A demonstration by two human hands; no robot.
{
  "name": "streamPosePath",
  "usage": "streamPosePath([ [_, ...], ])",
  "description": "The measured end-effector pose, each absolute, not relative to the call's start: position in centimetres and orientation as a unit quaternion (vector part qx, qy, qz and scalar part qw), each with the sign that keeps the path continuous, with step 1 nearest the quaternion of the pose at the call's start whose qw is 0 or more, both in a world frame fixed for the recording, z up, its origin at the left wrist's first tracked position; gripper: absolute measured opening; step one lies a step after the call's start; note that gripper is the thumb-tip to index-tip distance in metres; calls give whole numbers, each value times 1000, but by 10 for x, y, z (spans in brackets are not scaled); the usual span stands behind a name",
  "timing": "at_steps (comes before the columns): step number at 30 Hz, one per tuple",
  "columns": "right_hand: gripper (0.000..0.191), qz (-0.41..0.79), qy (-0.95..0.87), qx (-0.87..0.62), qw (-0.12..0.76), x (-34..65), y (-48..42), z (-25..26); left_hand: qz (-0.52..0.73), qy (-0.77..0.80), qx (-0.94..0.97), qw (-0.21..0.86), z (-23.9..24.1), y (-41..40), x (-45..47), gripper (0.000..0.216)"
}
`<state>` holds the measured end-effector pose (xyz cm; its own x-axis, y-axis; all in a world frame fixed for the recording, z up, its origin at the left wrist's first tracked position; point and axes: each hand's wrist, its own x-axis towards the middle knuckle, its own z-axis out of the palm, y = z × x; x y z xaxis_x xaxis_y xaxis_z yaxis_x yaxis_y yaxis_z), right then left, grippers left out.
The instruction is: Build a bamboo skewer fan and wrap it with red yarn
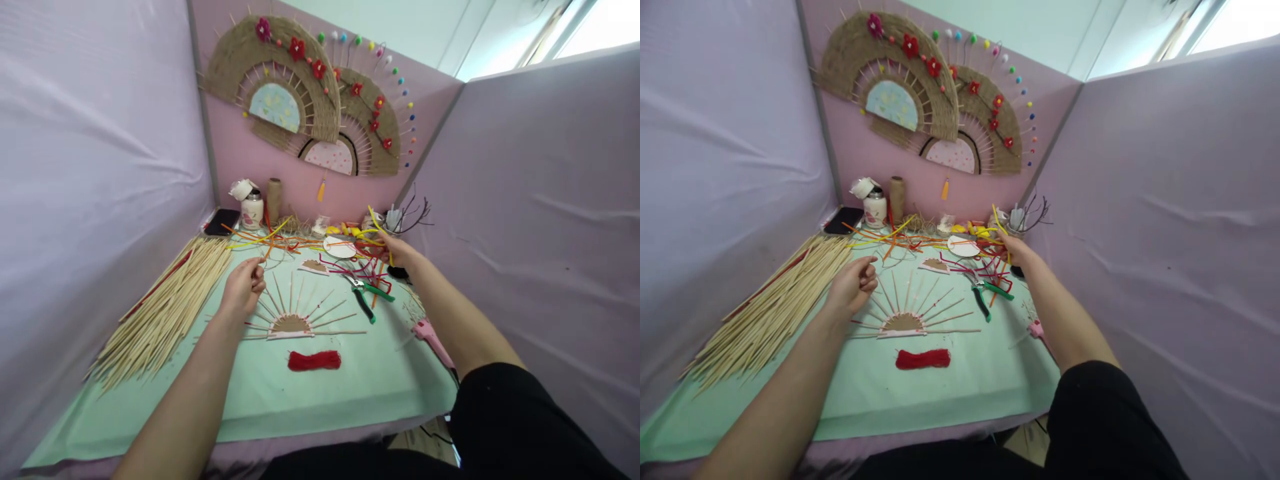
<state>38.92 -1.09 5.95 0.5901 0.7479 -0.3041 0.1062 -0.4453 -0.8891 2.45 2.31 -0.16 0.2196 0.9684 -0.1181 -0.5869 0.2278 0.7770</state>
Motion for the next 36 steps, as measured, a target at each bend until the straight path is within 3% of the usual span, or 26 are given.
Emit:
streamPosePath([
  [6, 47, 433, -293, -659, 541, 319, -36, 33, 441, 294, 391, 752, -7, 11, 44, 42],
  [10, 47, 482, -325, -595, 554, 251, -44, 16, 372, 298, 444, 759, -12, 0, 54, 51],
  [18, 40, 513, -430, -546, 504, 208, -54, 15, 445, 323, 426, 719, -19, 7, 51, 51],
  [22, 50, 327, -532, -685, 375, 252, -44, 39, 467, 332, 417, 705, -17, 8, 49, 46],
  [29, 40, 99, -484, -792, 358, 314, -42, 59, 476, 357, 419, 686, -12, 6, 47, 36],
  [33, 31, -17, -636, -680, 363, 256, -58, 37, 487, 360, 406, 685, -14, 5, 49, 36],
  [36, 32, -107, -777, -544, 299, 197, -60, 16, 484, 355, 404, 690, -14, 2, 50, 35],
])
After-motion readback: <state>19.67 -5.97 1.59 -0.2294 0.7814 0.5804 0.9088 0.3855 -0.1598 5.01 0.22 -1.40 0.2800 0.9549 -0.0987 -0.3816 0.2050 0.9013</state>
